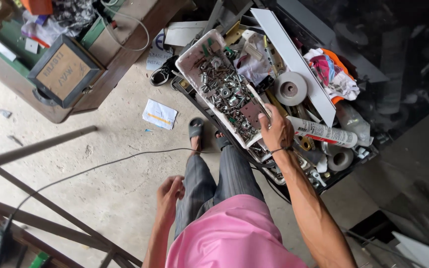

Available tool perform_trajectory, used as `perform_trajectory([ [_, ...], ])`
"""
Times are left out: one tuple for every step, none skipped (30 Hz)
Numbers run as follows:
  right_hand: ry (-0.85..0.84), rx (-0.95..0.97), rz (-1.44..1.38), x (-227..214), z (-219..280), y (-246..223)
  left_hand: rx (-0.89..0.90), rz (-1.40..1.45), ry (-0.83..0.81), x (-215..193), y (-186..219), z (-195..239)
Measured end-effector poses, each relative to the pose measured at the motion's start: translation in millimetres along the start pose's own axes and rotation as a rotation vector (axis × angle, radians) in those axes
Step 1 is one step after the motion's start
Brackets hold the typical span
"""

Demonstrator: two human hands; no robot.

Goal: Assembling a metal frame by selecting parts from a bin and using a power drill and pliers to fasten them.

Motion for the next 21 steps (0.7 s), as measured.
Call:
perform_trajectory([
  [0.008,0.015,-0.006,3.1,3.4,5.5,0.001,-0.015,-0.010,7.3,6.1,-12.7],
  [0.102,-0.050,0.001,7.3,6.7,9.4,0.047,-0.015,-0.037,14.0,12.9,-25.6],
  [0.195,-0.115,0.009,11.9,9.7,12.9,0.093,-0.015,-0.066,21.0,19.9,-38.8],
  [0.204,-0.094,-0.004,9.3,10.9,11.1,0.096,-0.039,-0.074,32.3,38.6,-50.4],
  [0.211,-0.079,0.010,6.5,11.7,9.3,0.198,-0.138,-0.126,45.3,58.0,-61.8],
  [0.222,-0.055,0.021,4.7,14.6,6.7,0.301,-0.245,-0.186,58.0,78.7,-73.3],
  [0.235,-0.025,0.004,8.0,16.1,3.3,0.305,-0.277,-0.202,68.8,92.8,-86.2],
  [0.194,0.001,0.017,7.5,14.5,2.6,0.448,-0.462,-0.244,86.7,106.5,-100.6],
  [0.152,0.027,0.029,8.0,12.8,1.4,0.594,-0.643,-0.287,104.6,119.1,-114.9],
  [0.156,0.046,0.025,8.8,11.1,0.3,0.592,-0.656,-0.303,121.5,125.2,-127.5],
  [0.172,0.046,0.017,10.3,9.8,-1.1,0.745,-0.795,-0.353,138.6,130.7,-139.3],
  [0.183,0.048,0.005,13.8,10.4,-4.2,0.897,-0.935,-0.404,153.0,135.5,-150.3],
  [0.182,0.070,-0.001,21.9,7.9,1.6,0.890,-0.951,-0.422,163.2,140.8,-153.8],
  [0.215,0.064,0.048,28.3,5.8,9.2,0.976,-1.048,-0.443,176.4,144.8,-156.3],
  [0.247,0.059,0.098,34.3,4.3,17.7,1.063,-1.143,-0.465,190.4,147.5,-157.9],
  [0.249,0.085,0.101,32.7,-1.4,17.0,1.060,-1.149,-0.493,198.1,150.5,-160.5],
  [0.259,0.062,0.138,30.7,-7.0,16.8,1.074,-1.278,-0.491,206.6,152.4,-162.8],
  [0.270,0.040,0.177,28.2,-12.0,18.4,1.091,-1.406,-0.489,216.1,152.9,-164.6],
  [0.274,0.067,0.182,27.8,-13.7,19.2,1.093,-1.410,-0.521,218.8,148.8,-173.0],
  [0.216,0.059,0.239,28.0,-16.5,19.2,1.135,-1.411,-0.538,221.0,145.5,-180.9],
  [0.157,0.050,0.294,27.9,-18.9,18.9,1.178,-1.411,-0.555,222.9,142.3,-188.1],
])
Point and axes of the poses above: each hand's wrist, its own z-axis away from the middle knuckle, its own x-axis out of the palm, y = z × x, the point moved 1 cm from there along -z, towards the middle knuckle, and after that the axes turned 5 degrees about y, right-handed, at the moved point
